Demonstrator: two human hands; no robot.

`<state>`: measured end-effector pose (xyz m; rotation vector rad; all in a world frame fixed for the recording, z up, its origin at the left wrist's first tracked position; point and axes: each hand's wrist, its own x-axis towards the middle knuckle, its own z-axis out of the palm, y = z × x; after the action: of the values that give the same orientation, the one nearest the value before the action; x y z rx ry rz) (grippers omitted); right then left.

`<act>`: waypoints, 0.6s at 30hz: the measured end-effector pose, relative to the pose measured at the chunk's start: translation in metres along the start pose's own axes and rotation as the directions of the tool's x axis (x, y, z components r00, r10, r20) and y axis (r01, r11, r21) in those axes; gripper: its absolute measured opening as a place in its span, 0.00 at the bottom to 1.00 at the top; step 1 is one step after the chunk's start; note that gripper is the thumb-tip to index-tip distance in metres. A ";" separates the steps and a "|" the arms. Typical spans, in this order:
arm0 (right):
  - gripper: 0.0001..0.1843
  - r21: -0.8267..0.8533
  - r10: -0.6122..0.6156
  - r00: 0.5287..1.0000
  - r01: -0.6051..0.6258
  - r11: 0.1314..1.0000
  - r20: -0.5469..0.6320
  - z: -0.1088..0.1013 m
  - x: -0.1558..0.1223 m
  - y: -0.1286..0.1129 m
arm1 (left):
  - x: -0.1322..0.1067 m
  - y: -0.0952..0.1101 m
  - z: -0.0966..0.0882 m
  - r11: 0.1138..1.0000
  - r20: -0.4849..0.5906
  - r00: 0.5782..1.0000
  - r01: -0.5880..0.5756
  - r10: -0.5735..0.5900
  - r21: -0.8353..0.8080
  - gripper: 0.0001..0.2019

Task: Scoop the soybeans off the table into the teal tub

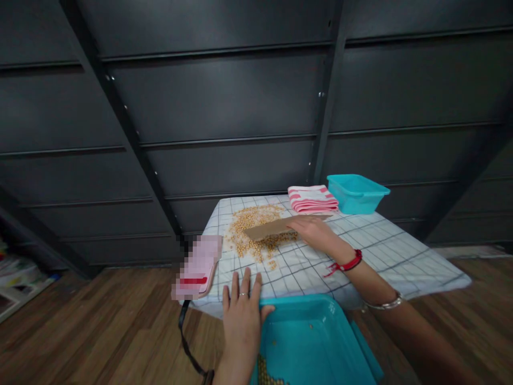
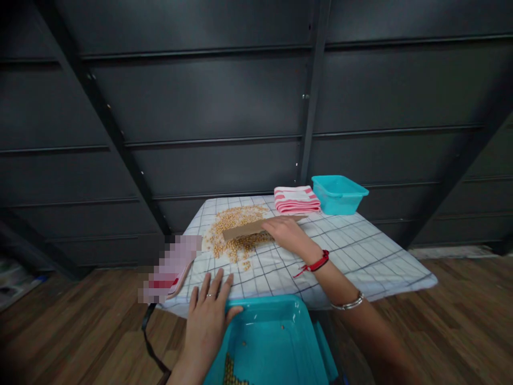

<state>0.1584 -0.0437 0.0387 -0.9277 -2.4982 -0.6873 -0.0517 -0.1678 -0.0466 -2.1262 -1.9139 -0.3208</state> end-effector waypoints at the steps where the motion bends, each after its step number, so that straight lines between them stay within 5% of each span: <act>1: 0.19 0.008 -0.007 1.000 0.007 1.000 -0.009 -0.001 -0.004 0.000 | 0.000 0.000 -0.001 1.000 0.003 1.000 0.001 -0.001 0.005 0.27; 10: 0.22 -0.001 -0.037 0.998 0.037 0.999 -0.050 -0.036 -0.031 0.017 | 0.001 0.000 -0.002 1.000 0.016 1.000 -0.005 0.005 0.007 0.26; 18: 0.20 -0.058 -0.029 1.000 0.028 0.998 -0.003 -0.026 -0.022 0.020 | -0.001 -0.005 0.008 0.999 -0.029 0.999 -0.032 0.031 -0.031 0.25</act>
<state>0.1927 -0.0562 0.0549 -0.9119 -2.5046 -0.7740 -0.0571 -0.1653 -0.0538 -2.1573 -1.8700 -0.3745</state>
